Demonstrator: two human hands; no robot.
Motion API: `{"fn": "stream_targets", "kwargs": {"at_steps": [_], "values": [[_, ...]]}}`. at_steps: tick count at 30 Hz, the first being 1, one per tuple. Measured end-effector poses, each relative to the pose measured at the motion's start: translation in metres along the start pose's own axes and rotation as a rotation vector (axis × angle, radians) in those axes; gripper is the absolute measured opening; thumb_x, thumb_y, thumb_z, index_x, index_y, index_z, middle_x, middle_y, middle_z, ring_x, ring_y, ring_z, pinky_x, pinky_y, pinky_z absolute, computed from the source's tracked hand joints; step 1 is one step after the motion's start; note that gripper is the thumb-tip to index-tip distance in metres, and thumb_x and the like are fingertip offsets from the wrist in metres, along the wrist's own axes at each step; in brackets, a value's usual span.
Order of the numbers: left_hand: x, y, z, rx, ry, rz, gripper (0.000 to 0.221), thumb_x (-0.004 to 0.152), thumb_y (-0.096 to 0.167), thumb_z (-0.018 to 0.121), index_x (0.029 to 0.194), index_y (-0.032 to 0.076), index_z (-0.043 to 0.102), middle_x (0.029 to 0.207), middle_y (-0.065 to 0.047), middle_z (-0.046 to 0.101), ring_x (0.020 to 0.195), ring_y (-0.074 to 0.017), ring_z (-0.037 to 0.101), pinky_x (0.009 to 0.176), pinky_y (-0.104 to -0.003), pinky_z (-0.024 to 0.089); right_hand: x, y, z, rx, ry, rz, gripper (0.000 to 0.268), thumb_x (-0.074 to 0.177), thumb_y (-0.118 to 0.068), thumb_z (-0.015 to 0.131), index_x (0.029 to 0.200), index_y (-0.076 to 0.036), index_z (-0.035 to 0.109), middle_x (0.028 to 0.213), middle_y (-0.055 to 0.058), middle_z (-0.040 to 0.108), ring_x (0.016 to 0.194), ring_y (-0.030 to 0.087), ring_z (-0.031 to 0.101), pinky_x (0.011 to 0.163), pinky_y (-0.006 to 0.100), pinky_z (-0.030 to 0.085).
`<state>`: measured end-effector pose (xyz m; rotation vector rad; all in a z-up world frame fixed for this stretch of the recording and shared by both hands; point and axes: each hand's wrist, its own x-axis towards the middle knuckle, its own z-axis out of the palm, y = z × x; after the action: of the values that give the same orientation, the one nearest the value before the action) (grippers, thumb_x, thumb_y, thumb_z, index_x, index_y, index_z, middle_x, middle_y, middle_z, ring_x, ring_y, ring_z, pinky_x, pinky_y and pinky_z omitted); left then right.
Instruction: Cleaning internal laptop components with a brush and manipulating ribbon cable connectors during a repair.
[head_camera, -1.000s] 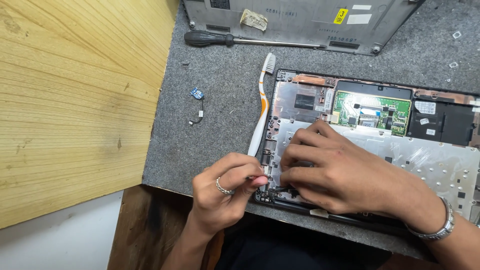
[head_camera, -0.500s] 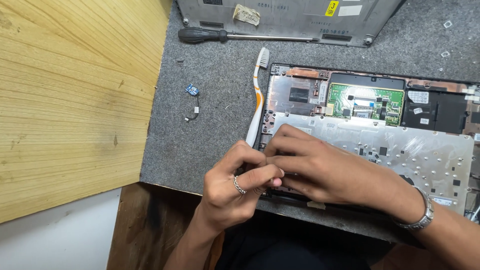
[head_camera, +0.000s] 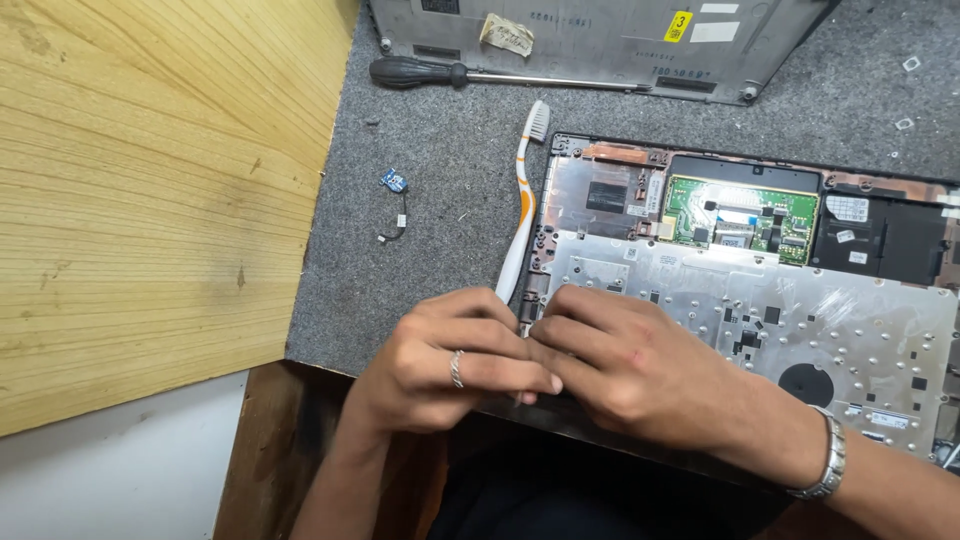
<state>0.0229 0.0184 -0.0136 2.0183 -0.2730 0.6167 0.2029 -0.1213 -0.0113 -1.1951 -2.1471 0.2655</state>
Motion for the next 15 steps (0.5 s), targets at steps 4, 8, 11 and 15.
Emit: {"fn": "stream_targets", "kwargs": {"at_steps": [4,8,11,15], "values": [[-0.001,0.002,-0.007,-0.037,0.126,-0.245,0.022,0.095,0.006,0.074,0.117,0.006,0.07,0.108,-0.011,0.072,0.094,-0.0231,0.069,0.087,-0.032,0.056,0.003,0.009,-0.018,0.23,0.146,0.108,0.013,0.101,-0.003,0.057,0.1,0.008,0.064,0.077,0.013,0.055,0.065,0.029,0.052,0.061,0.04,0.043],[0.016,-0.008,0.008,0.515,0.309,-0.579,0.019,0.101,0.024,0.064,0.107,0.007,0.066,0.097,-0.006,0.066,0.086,-0.0193,0.065,0.074,-0.033,0.051,-0.01,0.028,-0.033,0.036,0.26,0.446,0.012,0.098,-0.008,0.068,0.101,0.002,0.073,0.087,0.013,0.073,0.075,0.022,0.067,0.066,0.027,0.057],[0.029,-0.016,0.016,0.691,0.171,-0.62,0.023,0.102,0.026,0.06,0.111,0.006,0.064,0.098,-0.009,0.06,0.087,-0.0273,0.063,0.073,-0.044,0.05,-0.014,0.035,-0.029,-0.072,0.202,0.458,0.014,0.1,-0.011,0.067,0.099,0.003,0.07,0.084,0.012,0.067,0.074,0.024,0.058,0.068,0.035,0.048],[0.04,-0.019,0.016,0.844,0.011,-0.639,0.026,0.1,0.019,0.06,0.118,0.0,0.059,0.104,-0.016,0.056,0.096,-0.0353,0.058,0.075,-0.051,0.051,-0.011,0.031,-0.025,-0.087,0.169,0.394,0.015,0.1,-0.012,0.065,0.097,0.003,0.065,0.085,0.012,0.062,0.077,0.029,0.054,0.071,0.04,0.046]]}}
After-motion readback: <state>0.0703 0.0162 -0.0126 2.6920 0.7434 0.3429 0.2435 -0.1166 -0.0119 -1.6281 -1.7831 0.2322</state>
